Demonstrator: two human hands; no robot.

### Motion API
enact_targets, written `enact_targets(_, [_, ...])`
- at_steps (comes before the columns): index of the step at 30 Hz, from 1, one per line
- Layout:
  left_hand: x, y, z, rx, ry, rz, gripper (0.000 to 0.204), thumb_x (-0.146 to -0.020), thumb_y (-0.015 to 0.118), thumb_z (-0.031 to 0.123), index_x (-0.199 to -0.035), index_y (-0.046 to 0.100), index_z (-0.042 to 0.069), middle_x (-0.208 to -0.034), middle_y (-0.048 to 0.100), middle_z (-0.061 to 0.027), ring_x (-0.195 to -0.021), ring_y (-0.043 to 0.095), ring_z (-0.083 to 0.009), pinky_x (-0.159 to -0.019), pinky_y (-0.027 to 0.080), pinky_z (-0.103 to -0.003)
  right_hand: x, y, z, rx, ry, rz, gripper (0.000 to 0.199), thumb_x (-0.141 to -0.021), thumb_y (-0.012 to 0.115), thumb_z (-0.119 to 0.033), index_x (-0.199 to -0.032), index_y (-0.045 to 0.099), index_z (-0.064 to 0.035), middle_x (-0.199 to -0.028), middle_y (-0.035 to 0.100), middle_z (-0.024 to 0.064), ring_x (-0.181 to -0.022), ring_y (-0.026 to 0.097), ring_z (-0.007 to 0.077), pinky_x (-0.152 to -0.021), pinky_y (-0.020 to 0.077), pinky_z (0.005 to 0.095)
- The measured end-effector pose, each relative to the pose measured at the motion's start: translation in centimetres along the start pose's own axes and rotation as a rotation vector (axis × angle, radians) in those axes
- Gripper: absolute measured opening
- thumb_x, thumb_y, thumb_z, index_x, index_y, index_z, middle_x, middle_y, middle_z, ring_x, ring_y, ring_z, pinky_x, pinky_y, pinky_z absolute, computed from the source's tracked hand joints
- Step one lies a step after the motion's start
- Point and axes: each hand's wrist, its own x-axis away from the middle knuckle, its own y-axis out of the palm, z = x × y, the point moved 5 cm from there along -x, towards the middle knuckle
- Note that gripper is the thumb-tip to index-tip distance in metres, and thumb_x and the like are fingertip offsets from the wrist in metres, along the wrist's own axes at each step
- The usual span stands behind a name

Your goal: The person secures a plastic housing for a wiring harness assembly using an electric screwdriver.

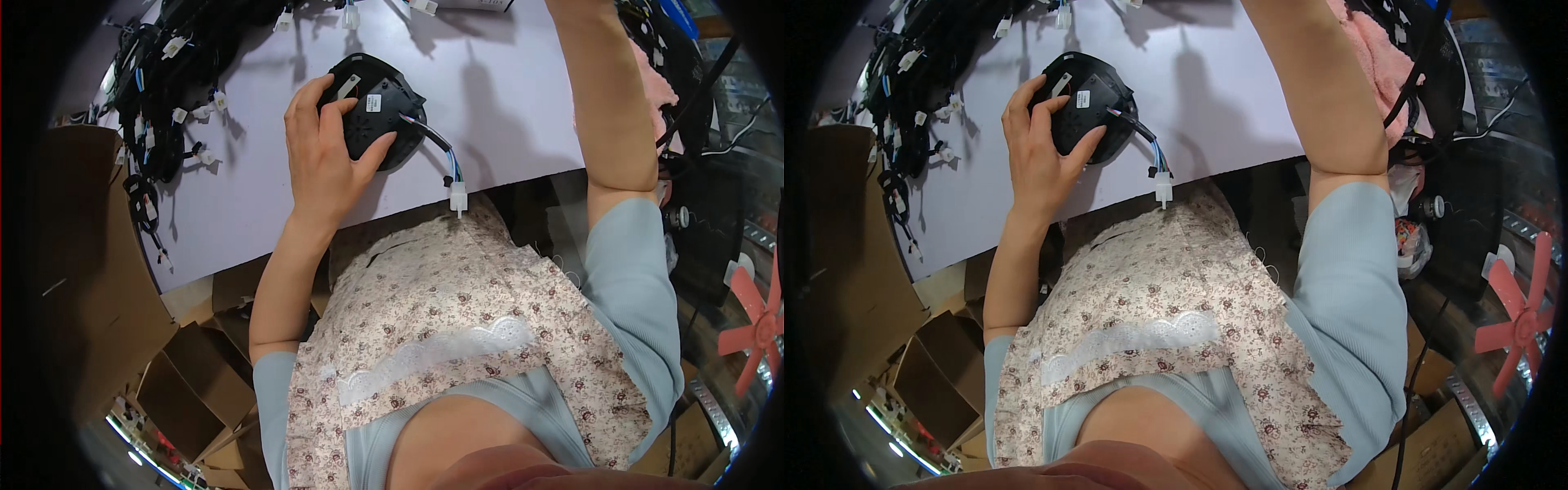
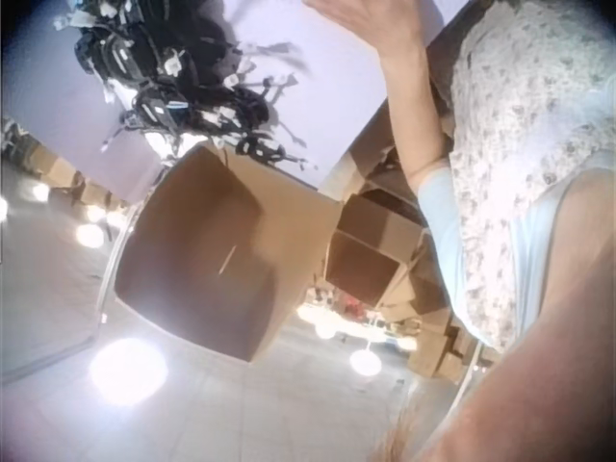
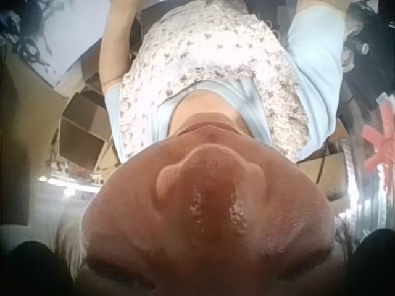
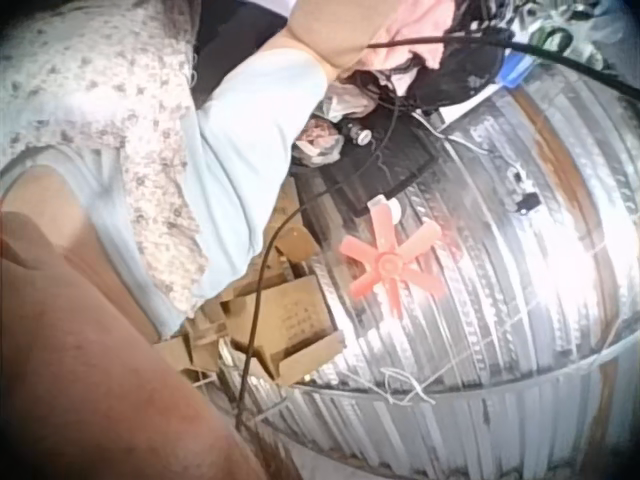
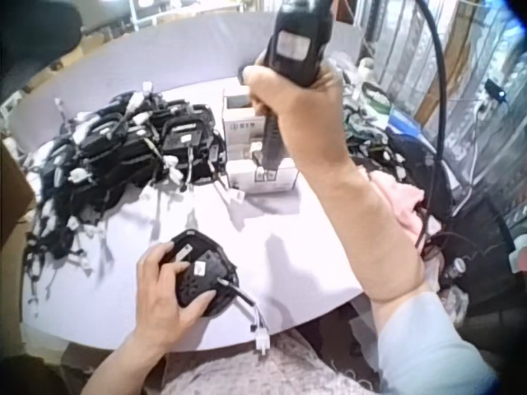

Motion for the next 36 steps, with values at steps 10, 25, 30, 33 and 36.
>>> enact_targets(10, [0.2, 0.2, 0.5, 0.010, 0.044, -0.030, 0.052, -0.073, 0.090, 0.024, -0.109, 0.063, -0.001, -0.144, 0.047, -0.0159, -0.133, 0.042, -0.0383, -0.110, 0.039, -0.047, 6.5, 2.2, -2.1, -0.374, 0.209, -0.114, 0.018, -0.089, 0.078, -0.015, -0.098, 0.069, -0.0023, -0.076, 0.070, 0.0056, -0.062, 0.065, 0.0111, -0.057, 0.0543, 0.0249])
enact_targets(25, [0.2, 0.2, 0.5, 0.001, 0.012, -0.010, 0.052, -0.072, 0.090, 0.025, -0.108, 0.064, 0.000, -0.143, 0.048, -0.0150, -0.132, 0.043, -0.0381, -0.108, 0.040, -0.047, 8.7, 5.0, 0.0, -0.487, 0.215, -0.177, 0.010, -0.090, 0.077, -0.005, -0.094, 0.068, -0.0019, -0.074, 0.065, -0.0002, -0.061, 0.060, 0.0066, -0.054, 0.0481, 0.0239])
enact_targets(30, [0.3, 0.2, 0.4, 0.010, 0.012, -0.003, 0.051, -0.071, 0.090, 0.025, -0.107, 0.064, 0.000, -0.143, 0.048, -0.0149, -0.131, 0.044, -0.0381, -0.108, 0.040, -0.047, 9.1, 5.9, 0.3, -0.520, 0.224, -0.183, 0.009, -0.087, 0.075, -0.002, -0.092, 0.067, -0.0022, -0.076, 0.066, -0.0006, -0.064, 0.059, 0.0067, -0.056, 0.0477, 0.0255])
enact_targets(33, [0.3, 0.3, 0.5, 0.000, 0.012, -0.005, 0.051, -0.070, 0.090, 0.025, -0.107, 0.063, 0.001, -0.142, 0.049, -0.0147, -0.131, 0.044, -0.0381, -0.108, 0.039, -0.047, 9.4, 6.4, 0.3, -0.472, 0.122, -0.209, 0.012, -0.085, 0.075, -0.002, -0.092, 0.066, -0.0020, -0.076, 0.065, -0.0008, -0.064, 0.056, 0.0059, -0.058, 0.0462, 0.0259])
enact_targets(36, [0.3, 0.3, 0.4, -0.009, 0.014, 0.002, 0.051, -0.070, 0.089, 0.025, -0.107, 0.063, 0.000, -0.141, 0.050, -0.0144, -0.130, 0.044, -0.0380, -0.108, 0.039, -0.047, 10.1, 6.6, 0.3, -0.474, 0.140, -0.245, 0.016, -0.083, 0.075, 0.000, -0.095, 0.065, -0.0016, -0.079, 0.064, -0.0018, -0.067, 0.054, 0.0053, -0.060, 0.0448, 0.0257])
